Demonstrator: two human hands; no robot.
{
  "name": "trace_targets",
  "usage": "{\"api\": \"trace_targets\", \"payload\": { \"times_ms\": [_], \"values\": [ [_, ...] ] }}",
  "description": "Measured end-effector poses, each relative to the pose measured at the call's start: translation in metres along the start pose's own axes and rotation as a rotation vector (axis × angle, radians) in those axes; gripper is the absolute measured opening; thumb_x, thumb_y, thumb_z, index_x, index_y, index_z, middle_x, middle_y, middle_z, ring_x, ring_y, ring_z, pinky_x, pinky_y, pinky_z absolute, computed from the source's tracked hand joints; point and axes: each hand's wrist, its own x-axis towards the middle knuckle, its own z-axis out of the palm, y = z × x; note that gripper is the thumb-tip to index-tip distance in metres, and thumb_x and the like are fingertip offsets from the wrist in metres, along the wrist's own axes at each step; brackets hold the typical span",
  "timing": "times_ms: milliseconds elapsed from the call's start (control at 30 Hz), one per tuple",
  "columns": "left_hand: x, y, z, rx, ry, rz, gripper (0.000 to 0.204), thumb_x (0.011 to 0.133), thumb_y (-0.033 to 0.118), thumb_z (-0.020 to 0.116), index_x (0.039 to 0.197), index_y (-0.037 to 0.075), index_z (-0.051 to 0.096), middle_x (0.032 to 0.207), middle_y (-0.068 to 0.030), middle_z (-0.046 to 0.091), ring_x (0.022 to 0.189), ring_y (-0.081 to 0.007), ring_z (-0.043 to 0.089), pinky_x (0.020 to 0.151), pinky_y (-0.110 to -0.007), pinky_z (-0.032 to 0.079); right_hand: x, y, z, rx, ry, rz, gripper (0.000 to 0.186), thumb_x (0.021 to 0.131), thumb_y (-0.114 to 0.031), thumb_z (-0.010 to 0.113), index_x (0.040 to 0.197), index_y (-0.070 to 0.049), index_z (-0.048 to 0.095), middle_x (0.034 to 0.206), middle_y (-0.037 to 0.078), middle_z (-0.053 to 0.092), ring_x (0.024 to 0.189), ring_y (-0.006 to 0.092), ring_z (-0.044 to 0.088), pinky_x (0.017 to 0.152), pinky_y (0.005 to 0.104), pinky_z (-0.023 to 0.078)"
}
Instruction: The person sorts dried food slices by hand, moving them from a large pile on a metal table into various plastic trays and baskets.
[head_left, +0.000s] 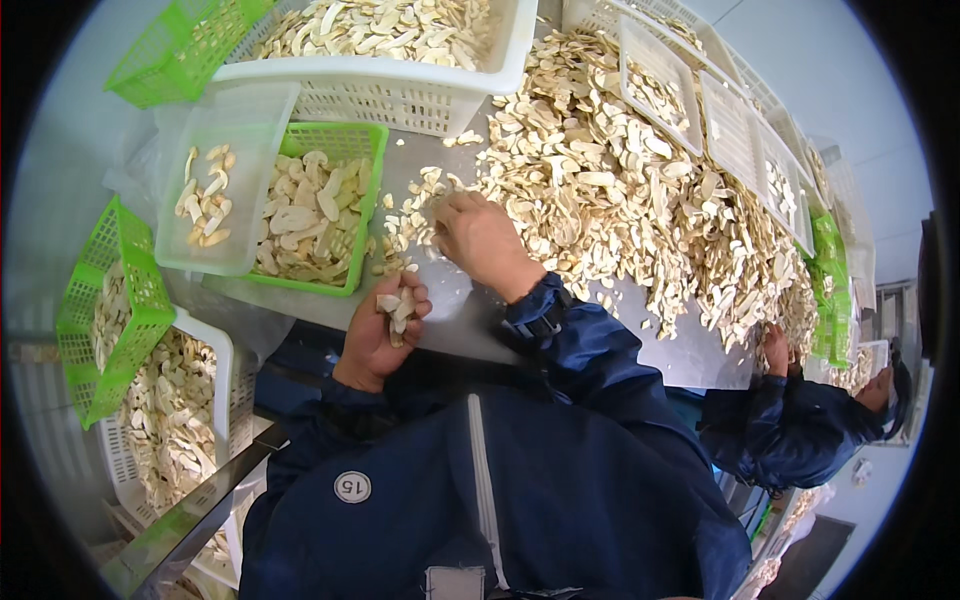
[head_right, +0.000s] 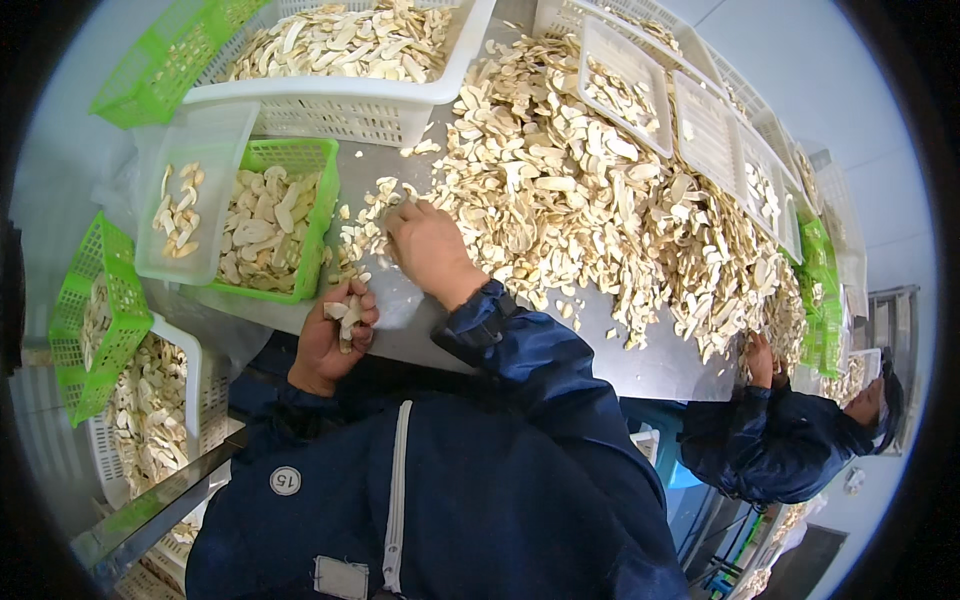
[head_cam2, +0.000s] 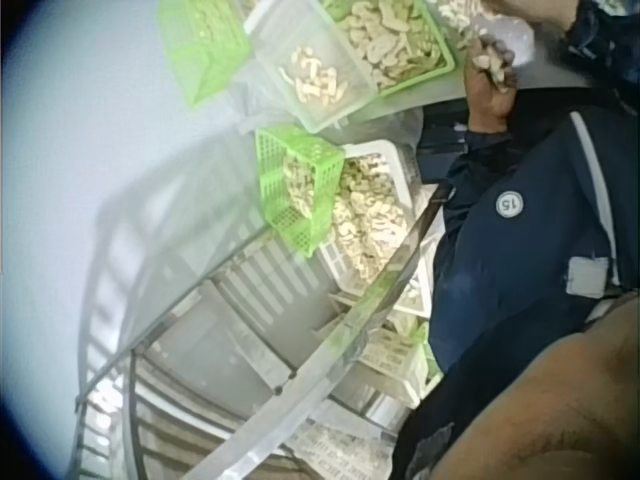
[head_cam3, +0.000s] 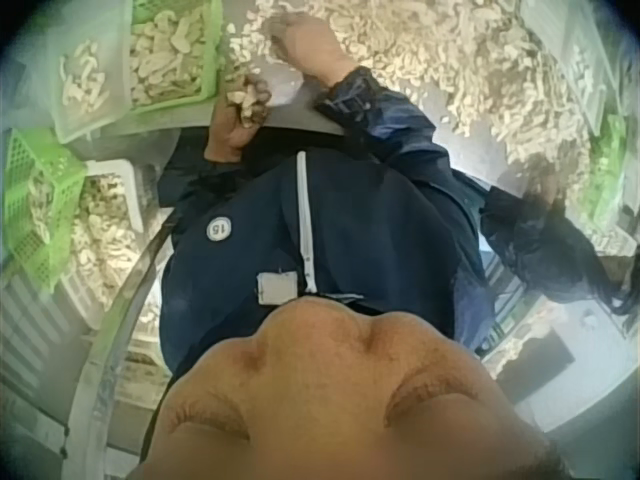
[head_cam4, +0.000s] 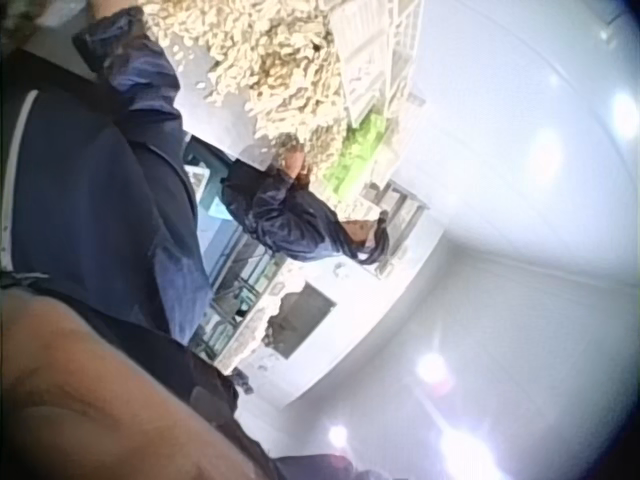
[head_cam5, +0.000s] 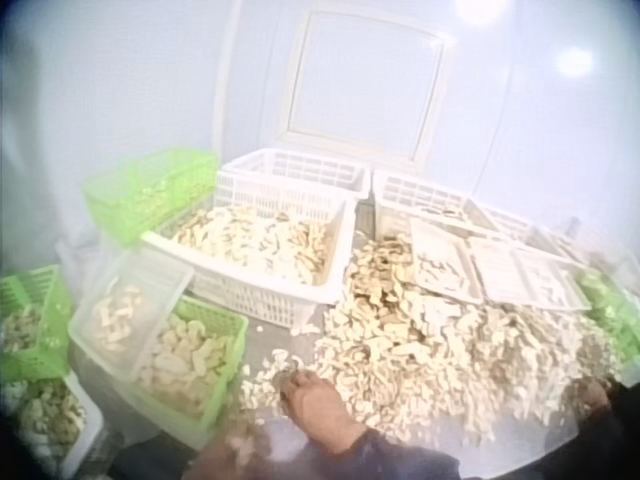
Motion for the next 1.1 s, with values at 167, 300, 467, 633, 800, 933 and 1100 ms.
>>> {"api": "trace_targets", "payload": {
  "times_ms": [167,300,467,633,800,933,1100],
  "values": [
    [-0.008,-0.003,0.011,0.147,0.088,0.047,0.029,0.104,0.028,0.045,0.111,0.003,0.057,0.099,-0.0087,0.060,0.086,-0.0213,0.061,0.062,-0.027,0.055,-0.001,-0.001,0.005,0.169,-0.053,0.026,0.018,0.084,-0.016,0.069,0.101,-0.009,0.069,0.093,0.011,0.066,0.089,0.0328,0.064,0.080,0.0418,0.052],
    [-0.010,-0.005,0.022,0.195,0.135,0.026,0.029,0.103,0.027,0.045,0.112,0.003,0.057,0.102,-0.0087,0.060,0.087,-0.0210,0.061,0.061,-0.027,0.054,0.013,-0.018,0.018,0.176,0.088,-0.104,0.016,0.086,-0.016,0.067,0.101,-0.009,0.068,0.093,0.010,0.066,0.088,0.0327,0.064,0.078,0.0433,0.051],
    [-0.010,-0.006,0.012,0.126,0.081,-0.032,0.030,0.103,0.027,0.045,0.114,0.001,0.056,0.104,-0.0098,0.059,0.090,-0.0218,0.063,0.056,-0.025,0.052,0.015,-0.007,0.016,0.132,0.044,-0.102,0.016,0.086,-0.018,0.067,0.100,-0.009,0.068,0.087,0.009,0.067,0.082,0.0338,0.064,0.074,0.0428,0.052],
    [-0.013,-0.006,0.009,0.114,0.059,-0.048,0.032,0.104,0.028,0.044,0.113,0.001,0.057,0.102,-0.0110,0.062,0.089,-0.0231,0.066,0.053,-0.025,0.052,-0.002,-0.007,-0.018,0.467,-0.073,0.261,0.017,0.090,-0.017,0.069,0.102,-0.005,0.070,0.089,0.008,0.071,0.078,0.0232,0.068,0.070,0.0340,0.054],
    [-0.007,-0.009,0.028,0.129,0.172,-0.069,0.034,0.105,0.029,0.042,0.114,0.001,0.059,0.101,-0.0122,0.065,0.086,-0.0242,0.069,0.051,-0.025,0.051,-0.016,-0.012,-0.034,0.816,-0.154,0.315,0.021,0.091,-0.015,0.071,0.109,-0.004,0.070,0.091,0.006,0.071,0.076,0.0125,0.063,0.071,0.0280,0.052],
    [-0.004,-0.010,0.010,0.083,0.070,-0.087,0.030,0.105,0.027,0.042,0.109,0.002,0.058,0.099,-0.0112,0.063,0.084,-0.0228,0.066,0.048,-0.024,0.049,-0.015,-0.004,-0.017,0.347,-0.146,0.127,0.020,0.088,-0.016,0.070,0.107,-0.012,0.072,0.094,0.010,0.069,0.079,0.0277,0.067,0.071,0.0350,0.054],
    [-0.011,-0.011,0.004,0.033,0.054,-0.132,0.026,0.105,0.025,0.043,0.105,0.003,0.056,0.097,-0.0105,0.059,0.081,-0.0217,0.060,0.044,-0.024,0.046,-0.011,-0.026,0.009,0.189,-0.100,-0.099,0.013,0.085,-0.020,0.068,0.096,-0.012,0.070,0.091,0.010,0.065,0.088,0.0318,0.064,0.072,0.0423,0.053]
  ]
}}
